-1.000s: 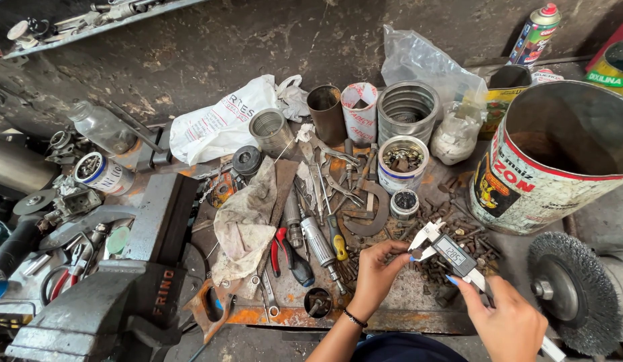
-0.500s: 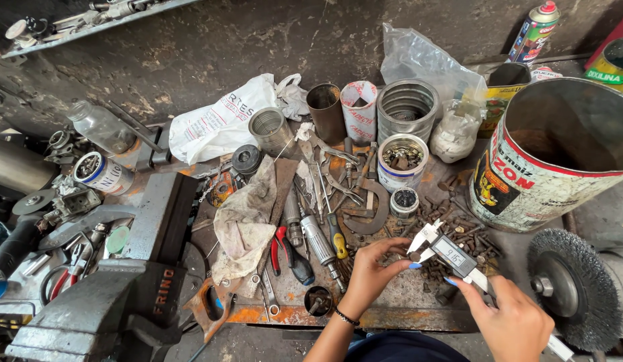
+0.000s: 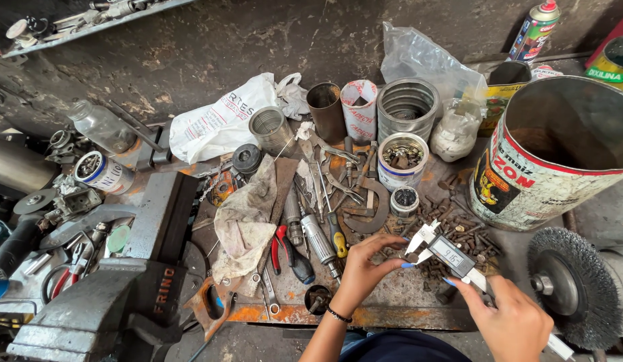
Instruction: Measuring various engine components and fasteners using a digital caliper
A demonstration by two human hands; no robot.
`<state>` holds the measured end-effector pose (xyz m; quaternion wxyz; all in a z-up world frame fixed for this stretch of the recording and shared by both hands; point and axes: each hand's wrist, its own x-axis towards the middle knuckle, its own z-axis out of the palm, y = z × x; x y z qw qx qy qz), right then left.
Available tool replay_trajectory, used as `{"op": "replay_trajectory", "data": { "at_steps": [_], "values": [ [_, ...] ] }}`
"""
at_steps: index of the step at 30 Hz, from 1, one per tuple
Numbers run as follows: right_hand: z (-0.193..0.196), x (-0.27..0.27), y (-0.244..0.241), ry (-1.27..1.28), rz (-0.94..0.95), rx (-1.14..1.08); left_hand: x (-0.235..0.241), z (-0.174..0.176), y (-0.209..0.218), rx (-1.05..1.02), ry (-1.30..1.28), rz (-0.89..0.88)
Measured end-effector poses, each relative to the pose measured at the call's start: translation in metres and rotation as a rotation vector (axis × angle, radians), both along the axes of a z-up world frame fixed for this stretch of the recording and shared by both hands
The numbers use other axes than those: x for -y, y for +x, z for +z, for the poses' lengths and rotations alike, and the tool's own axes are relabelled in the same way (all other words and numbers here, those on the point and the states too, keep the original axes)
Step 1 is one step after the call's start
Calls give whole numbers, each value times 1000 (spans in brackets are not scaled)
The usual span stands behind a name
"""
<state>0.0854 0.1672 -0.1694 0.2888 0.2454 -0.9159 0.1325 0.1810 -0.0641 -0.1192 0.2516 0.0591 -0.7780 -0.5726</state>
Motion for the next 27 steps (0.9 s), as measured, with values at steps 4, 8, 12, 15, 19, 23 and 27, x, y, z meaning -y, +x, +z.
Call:
{"op": "replay_trajectory", "data": {
  "at_steps": [4,8,12,15,19,23,27],
  "values": [
    [4,4,3,-4,22,12,0,-14,0,-10,-13,-6],
    [-12,7,0,-16,51,24,3,-18,5,-57,-57,49],
    [-22,18,2,73,63,58,10,-23,22,-44,-273,201],
    [-34,24,-3,114,77,160,23,-16,50,125,-457,337],
    [-33,29,-5,80,78,202,39,-45,100,653,-858,540],
    [-29,34,-7,69,93,158,47,-71,134,1025,-942,569],
    [-31,34,-9,51,132,164,46,-68,134,1137,-818,450]
  ]
}}
